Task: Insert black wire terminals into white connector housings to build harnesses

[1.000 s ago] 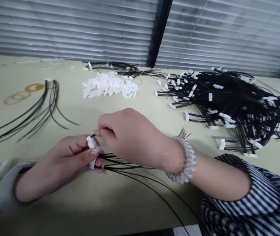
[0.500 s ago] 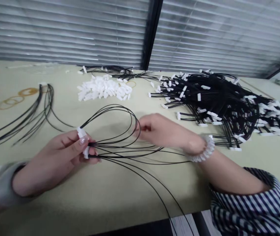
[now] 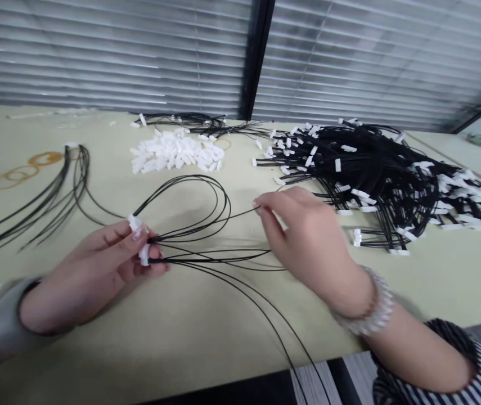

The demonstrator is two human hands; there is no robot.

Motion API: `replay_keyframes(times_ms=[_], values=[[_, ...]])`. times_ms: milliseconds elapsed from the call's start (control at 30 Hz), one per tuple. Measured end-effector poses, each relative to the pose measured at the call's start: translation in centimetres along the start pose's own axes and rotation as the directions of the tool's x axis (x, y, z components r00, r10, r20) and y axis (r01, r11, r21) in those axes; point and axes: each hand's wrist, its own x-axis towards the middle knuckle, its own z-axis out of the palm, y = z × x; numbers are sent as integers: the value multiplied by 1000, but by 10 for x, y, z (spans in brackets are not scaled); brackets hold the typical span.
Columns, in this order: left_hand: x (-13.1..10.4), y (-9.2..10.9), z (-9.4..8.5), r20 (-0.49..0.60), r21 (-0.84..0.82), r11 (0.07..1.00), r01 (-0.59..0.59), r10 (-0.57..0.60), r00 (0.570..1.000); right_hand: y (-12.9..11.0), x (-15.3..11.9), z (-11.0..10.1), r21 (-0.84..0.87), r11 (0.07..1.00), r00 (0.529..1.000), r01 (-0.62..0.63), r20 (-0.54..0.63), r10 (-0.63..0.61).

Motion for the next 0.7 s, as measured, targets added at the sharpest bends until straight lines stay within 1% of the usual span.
replay_keyframes(times_ms=[33, 67, 100, 133, 167, 200, 233, 267, 300, 333, 367, 400, 433, 467, 533, 600, 700], values=[[0, 0, 0, -5, -16, 1000, 1, -1, 1000, 1, -3, -1, 232, 967, 993, -103, -35, 114], [1, 0, 1, -6, -32, 999, 1, -1, 1000, 2, -5, -3, 474, 861, 972, -187, -36, 231], [1, 0, 1, -9, -48, 999, -2, 1, 1000, 1, -5, -5, 676, 696, 941, -242, -9, 337], [2, 0, 0, -12, -60, 998, -5, 4, 1000, -1, -4, -7, 814, 519, 907, -261, 22, 421], [2, 0, 0, -14, -63, 998, -8, 7, 1000, -4, -2, -10, 894, 377, 880, -244, 41, 473], [2, 0, -1, -13, -50, 999, -9, 8, 1000, -8, 2, -13, 932, 291, 875, -216, 53, 480], [2, -1, -2, -11, -23, 1000, -7, 7, 1000, -12, 7, -15, 941, 269, 893, -205, 68, 445], [2, -1, -3, -3, 14, 1000, -6, 6, 1000, -17, 12, -17, 924, 317, 927, -211, 87, 364], [2, -2, -4, 13, 56, 998, -7, 6, 1000, -22, 18, -18, 884, 422, 964, -203, 104, 246], [2, -2, -4, 38, 91, 996, -12, 9, 999, -27, 24, -18, 813, 557, 985, -173, 138, 105], [1, -2, -5, 66, 116, 993, -19, 12, 998, -32, 29, -17, 715, 690, 983, -109, 180, -31], [1, -2, -5, 94, 127, 992, -27, 15, 995, -37, 34, -15, 608, 793, 967, -22, 216, -138], [0, -2, -5, 123, 130, 991, -34, 17, 992, -41, 39, -12, 511, 857, 949, 66, 233, -212], [-1, -2, -5, 147, 129, 991, -34, 15, 989, -44, 43, -8, 441, 886, 937, 139, 230, -262], [-1, 0, -4, 178, 119, 993, -19, -3, 984, -48, 48, -2, 367, 908, 940, 202, 186, -284], [-2, 1, -4, 189, 113, 994, 6, -28, 982, -49, 50, 2, 338, 918, 952, 206, 149, -268], [-2, 1, -4, 196, 104, 994, 23, -43, 980, -48, 52, 2, 323, 922, 950, 214, 150, -273]])
